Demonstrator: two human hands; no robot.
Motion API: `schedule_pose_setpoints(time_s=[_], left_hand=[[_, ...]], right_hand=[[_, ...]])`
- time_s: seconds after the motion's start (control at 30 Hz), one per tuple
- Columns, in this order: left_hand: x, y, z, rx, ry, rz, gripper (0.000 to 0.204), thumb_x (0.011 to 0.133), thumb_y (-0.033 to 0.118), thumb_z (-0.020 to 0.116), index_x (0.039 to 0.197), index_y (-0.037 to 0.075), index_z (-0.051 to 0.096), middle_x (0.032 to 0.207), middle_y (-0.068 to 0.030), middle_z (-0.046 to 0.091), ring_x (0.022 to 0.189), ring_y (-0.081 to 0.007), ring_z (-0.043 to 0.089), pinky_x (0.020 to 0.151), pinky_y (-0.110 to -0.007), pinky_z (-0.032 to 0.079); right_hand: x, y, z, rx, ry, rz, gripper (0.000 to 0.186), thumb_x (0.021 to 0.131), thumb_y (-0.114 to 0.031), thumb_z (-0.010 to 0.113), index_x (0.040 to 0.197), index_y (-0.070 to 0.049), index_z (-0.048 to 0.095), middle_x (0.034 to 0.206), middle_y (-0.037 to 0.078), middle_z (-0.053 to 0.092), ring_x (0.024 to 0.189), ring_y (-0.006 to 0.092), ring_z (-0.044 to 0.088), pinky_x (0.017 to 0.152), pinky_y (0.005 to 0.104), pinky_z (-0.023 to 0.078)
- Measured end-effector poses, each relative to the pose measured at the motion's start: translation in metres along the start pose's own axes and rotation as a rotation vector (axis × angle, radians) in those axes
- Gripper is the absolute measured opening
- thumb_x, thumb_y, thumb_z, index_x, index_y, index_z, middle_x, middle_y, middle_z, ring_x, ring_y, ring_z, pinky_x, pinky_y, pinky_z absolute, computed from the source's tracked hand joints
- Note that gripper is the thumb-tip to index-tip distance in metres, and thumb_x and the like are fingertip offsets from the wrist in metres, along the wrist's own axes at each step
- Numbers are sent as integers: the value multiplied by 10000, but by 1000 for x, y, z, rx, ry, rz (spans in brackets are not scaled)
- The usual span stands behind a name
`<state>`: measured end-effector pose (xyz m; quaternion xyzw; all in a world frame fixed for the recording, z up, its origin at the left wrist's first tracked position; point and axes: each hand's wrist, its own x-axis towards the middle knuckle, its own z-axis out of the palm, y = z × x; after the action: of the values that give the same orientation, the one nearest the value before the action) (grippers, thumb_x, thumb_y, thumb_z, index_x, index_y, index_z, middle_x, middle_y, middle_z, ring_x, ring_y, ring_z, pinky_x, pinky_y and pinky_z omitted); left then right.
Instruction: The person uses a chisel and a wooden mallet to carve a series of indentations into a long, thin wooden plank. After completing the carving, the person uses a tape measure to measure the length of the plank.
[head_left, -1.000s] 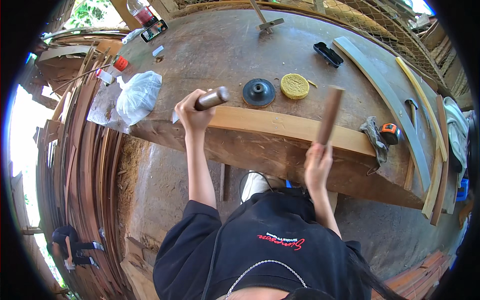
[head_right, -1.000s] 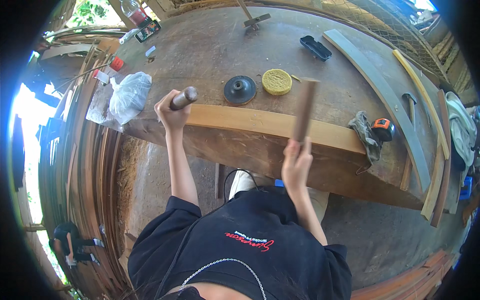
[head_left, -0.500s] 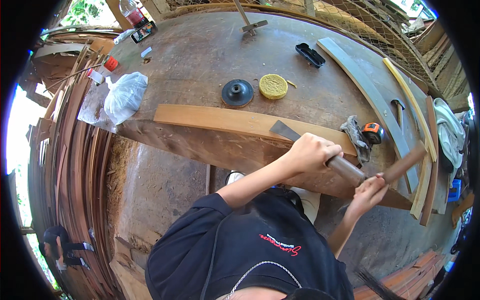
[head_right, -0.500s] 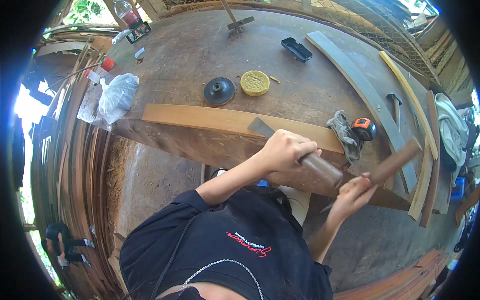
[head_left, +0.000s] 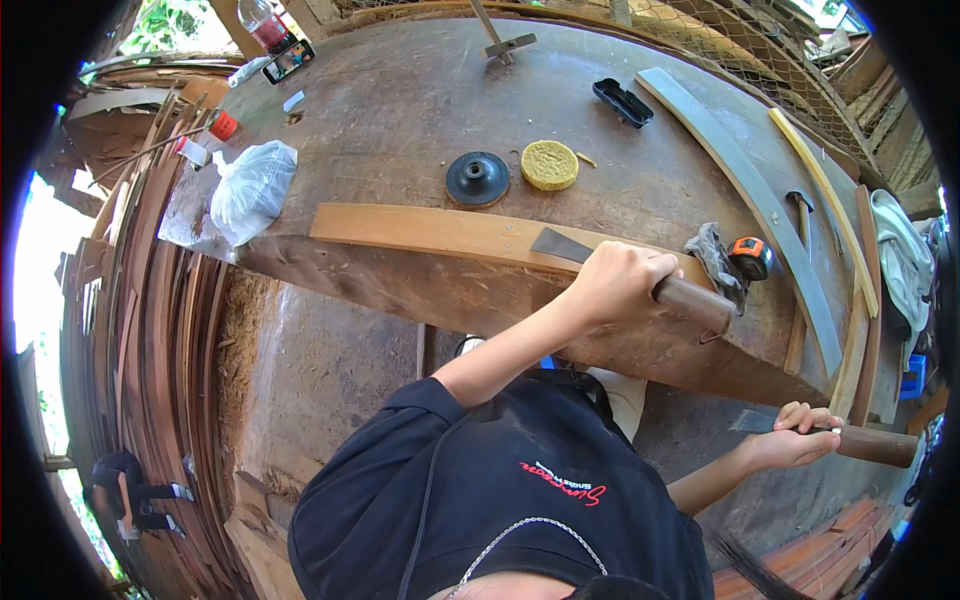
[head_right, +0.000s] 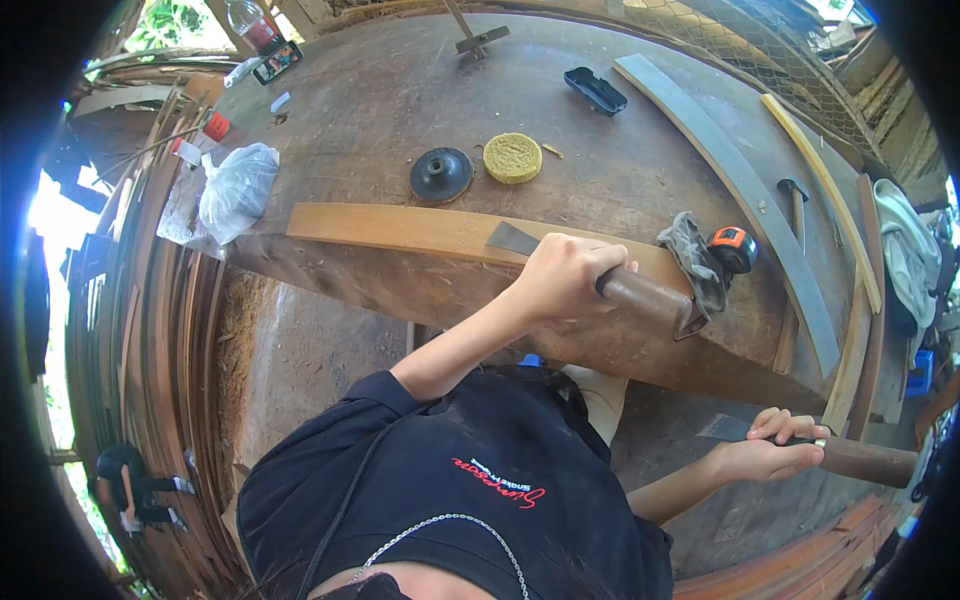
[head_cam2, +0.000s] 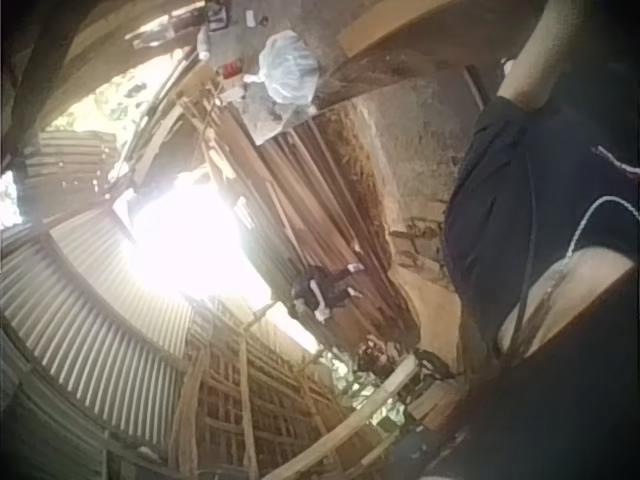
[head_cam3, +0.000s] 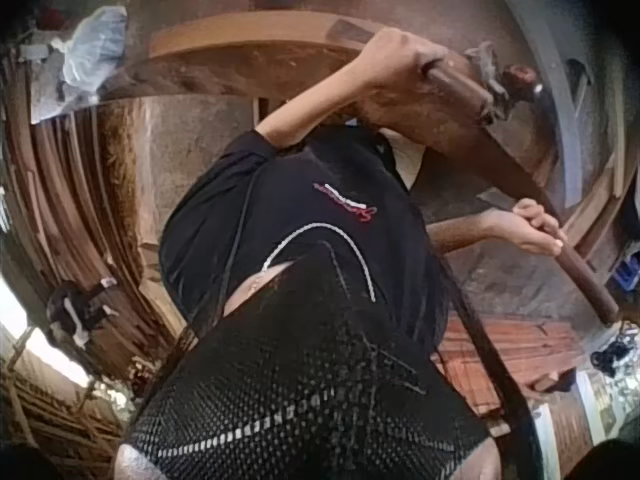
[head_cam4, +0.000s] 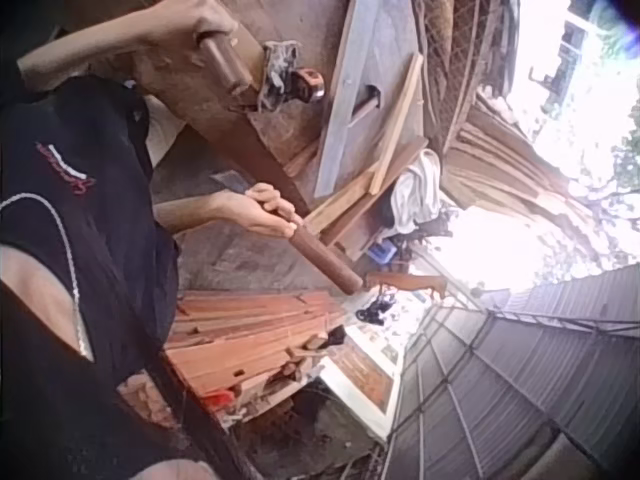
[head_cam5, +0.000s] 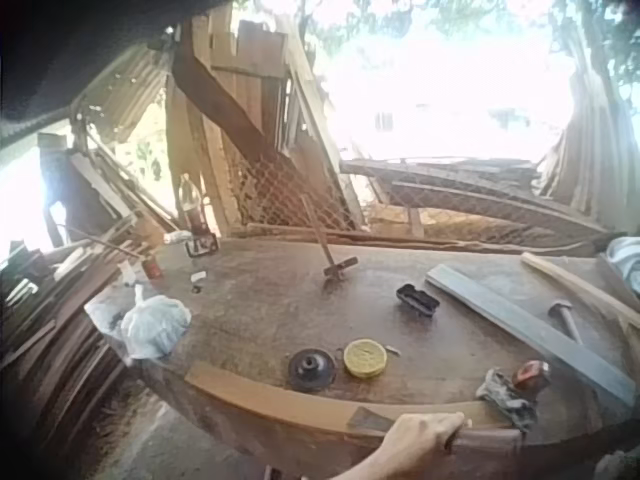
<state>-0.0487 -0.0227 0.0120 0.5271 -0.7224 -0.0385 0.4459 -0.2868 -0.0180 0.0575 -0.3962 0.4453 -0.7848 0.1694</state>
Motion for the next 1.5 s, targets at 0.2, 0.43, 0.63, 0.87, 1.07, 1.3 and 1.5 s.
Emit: schedule_pose_setpoints(time_s=[0.2, 0.43, 0.63, 0.87, 1.07, 1.3, 1.5], left_hand=[[-7, -11, 1, 81, -60, -42, 204, 570, 181, 664, 745, 104, 592, 629, -86, 589, 600, -241, 596, 522, -342, 460], [-4, -16, -10, 56, 13, -64, 166, 595, 151, 655, 728, 83, 584, 650, -91, 591, 606, -249, 590, 531, -345, 458], [-2, -28, -26, 18, 144, -121, 151, 682, 157, 643, 607, 56, 559, 515, -129, 500, 476, -281, 525, 451, -334, 394], [-6, -25, -32, -7, 140, -90, 133, 673, 146, 646, 621, 55, 564, 529, -125, 511, 495, -279, 536, 458, -337, 398], [-7, -31, -30, 34, 85, -172, 84, 632, 128, 645, 651, 74, 585, 560, -117, 538, 531, -285, 549, 483, -339, 421], [-12, -32, -24, 104, 71, -108, 134, 572, 133, 641, 698, 98, 610, 587, -101, 566, 550, -278, 563, 498, -346, 441], [-11, -36, -22, 166, 20, -177, 154, 554, 139, 641, 701, 102, 611, 600, -101, 573, 570, -276, 574, 504, -344, 447]], right_hand=[[4, -3, -6, 15, 5, -33, 342, 928, -383, 299, 787, -79, 367, 565, -12, 290, 397, 63, 217, 379, 196, 199], [-76, 18, 24, 274, -410, 259, 516, 817, -628, 328, 839, -113, 346, 543, -35, 277, 374, 38, 251, 324, 193, 210], [-134, 42, 25, 27, -758, 734, 295, 917, -384, 368, 924, -92, 409, 548, -46, 319, 375, 20, 266, 324, 175, 188], [-110, 15, 46, 445, -298, 315, 434, 867, -553, 298, 844, -122, 342, 537, -33, 276, 349, 41, 239, 345, 179, 209], [-137, 23, 33, 19, -774, 552, 384, 886, -488, 357, 829, -108, 364, 567, -40, 305, 385, 26, 267, 352, 174, 226], [-105, 16, 38, 282, -331, 328, 464, 867, -563, 290, 837, -101, 327, 532, -26, 285, 343, 46, 235, 343, 187, 220], [-136, 36, 24, 28, -784, 556, 360, 907, -441, 347, 923, -84, 394, 568, -31, 342, 380, 25, 263, 342, 180, 236]])
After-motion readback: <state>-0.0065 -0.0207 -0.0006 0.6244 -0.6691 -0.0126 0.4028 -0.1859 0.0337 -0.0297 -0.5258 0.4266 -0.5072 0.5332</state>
